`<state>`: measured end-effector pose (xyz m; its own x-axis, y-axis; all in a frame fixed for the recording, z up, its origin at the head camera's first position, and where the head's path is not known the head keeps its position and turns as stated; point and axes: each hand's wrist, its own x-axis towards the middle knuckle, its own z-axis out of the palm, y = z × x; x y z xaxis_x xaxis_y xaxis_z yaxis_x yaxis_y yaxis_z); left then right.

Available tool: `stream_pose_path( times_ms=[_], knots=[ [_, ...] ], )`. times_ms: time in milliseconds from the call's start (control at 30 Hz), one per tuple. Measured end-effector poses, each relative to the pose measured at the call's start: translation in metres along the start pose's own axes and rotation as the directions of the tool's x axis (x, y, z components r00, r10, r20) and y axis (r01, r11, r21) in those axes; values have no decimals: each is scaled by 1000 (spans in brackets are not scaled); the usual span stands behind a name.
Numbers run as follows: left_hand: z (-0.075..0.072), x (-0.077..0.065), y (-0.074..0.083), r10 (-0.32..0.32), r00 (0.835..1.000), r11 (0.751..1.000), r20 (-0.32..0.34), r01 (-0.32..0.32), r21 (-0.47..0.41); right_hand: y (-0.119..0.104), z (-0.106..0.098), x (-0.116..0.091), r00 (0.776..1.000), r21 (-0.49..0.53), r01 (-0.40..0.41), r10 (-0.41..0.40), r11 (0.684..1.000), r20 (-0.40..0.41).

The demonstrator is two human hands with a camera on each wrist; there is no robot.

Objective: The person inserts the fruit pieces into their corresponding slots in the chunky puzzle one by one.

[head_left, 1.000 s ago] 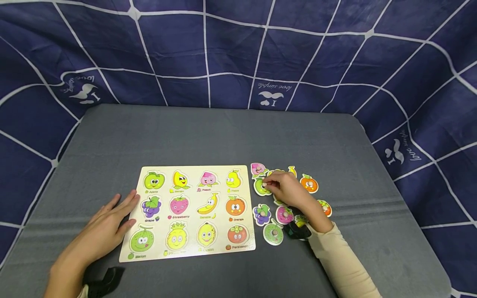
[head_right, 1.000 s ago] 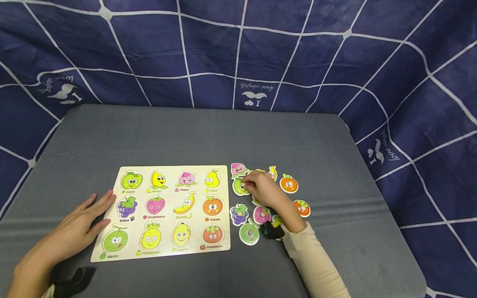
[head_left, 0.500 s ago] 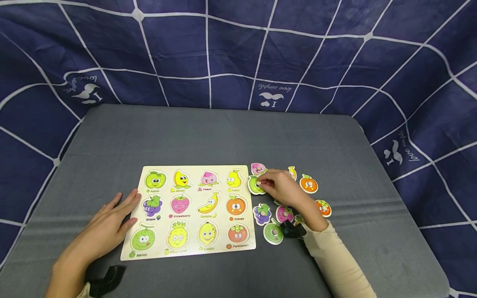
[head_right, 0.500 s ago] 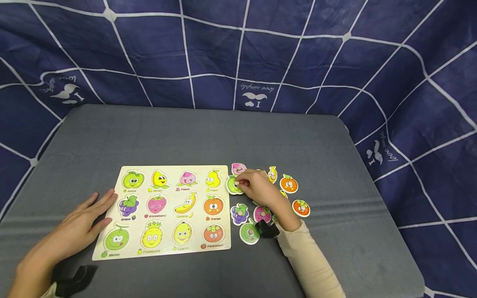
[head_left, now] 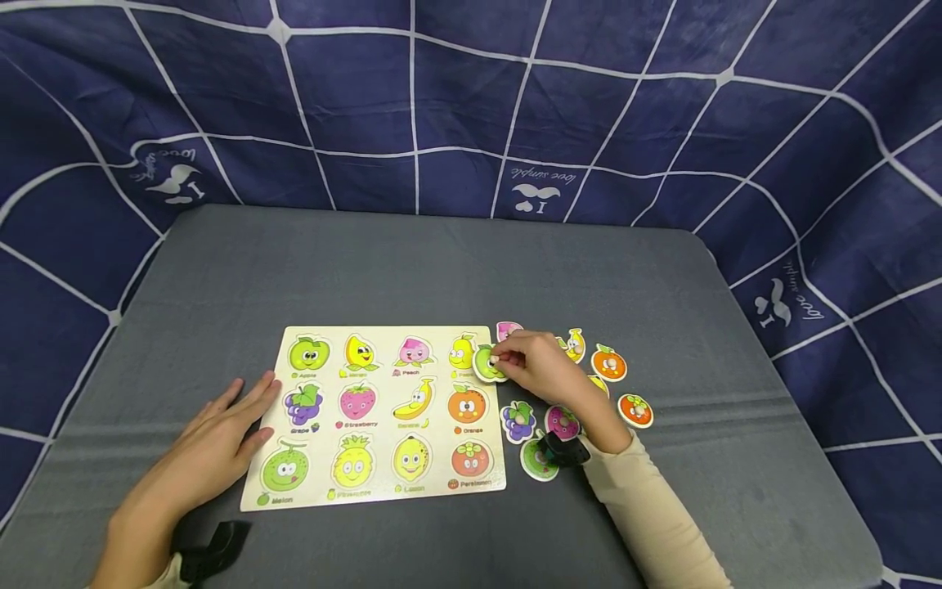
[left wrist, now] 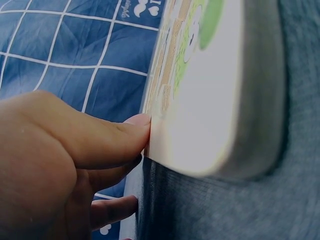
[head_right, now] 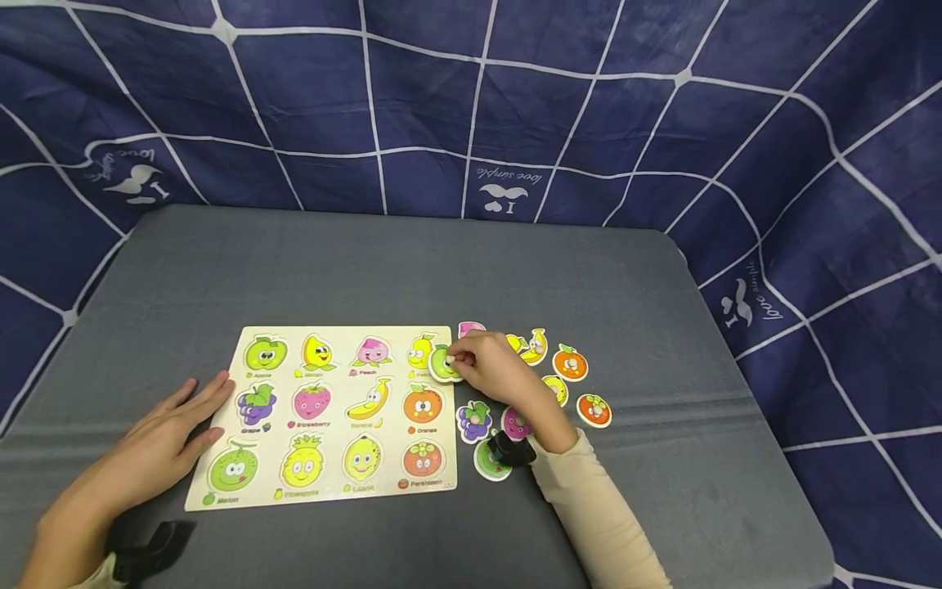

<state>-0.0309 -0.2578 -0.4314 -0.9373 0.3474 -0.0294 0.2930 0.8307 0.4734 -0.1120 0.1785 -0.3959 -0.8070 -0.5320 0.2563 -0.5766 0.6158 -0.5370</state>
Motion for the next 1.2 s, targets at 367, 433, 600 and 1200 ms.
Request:
stream_pose_path(
  times_ms=[367, 433, 600, 1200],
  knots=[
    [0, 2, 1, 5, 1000, 1000, -4, -5, 11, -9, 6, 8, 1000, 5, 4, -4, 1000, 18],
    [0, 2, 1, 1, 1000, 1000, 0, -1, 8, -11, 7, 10, 1000, -2, 10, -10, 1000, 22],
    [0, 2, 0, 4, 1000, 1000, -2, -4, 8, -19, 10, 17, 999, -10, 18, -17, 1000, 30],
    [1, -1, 2, 4, 1000, 1000, -6, -3, 31, -44, 28, 36, 998, -6, 12, -12, 1000, 60]
  ],
)
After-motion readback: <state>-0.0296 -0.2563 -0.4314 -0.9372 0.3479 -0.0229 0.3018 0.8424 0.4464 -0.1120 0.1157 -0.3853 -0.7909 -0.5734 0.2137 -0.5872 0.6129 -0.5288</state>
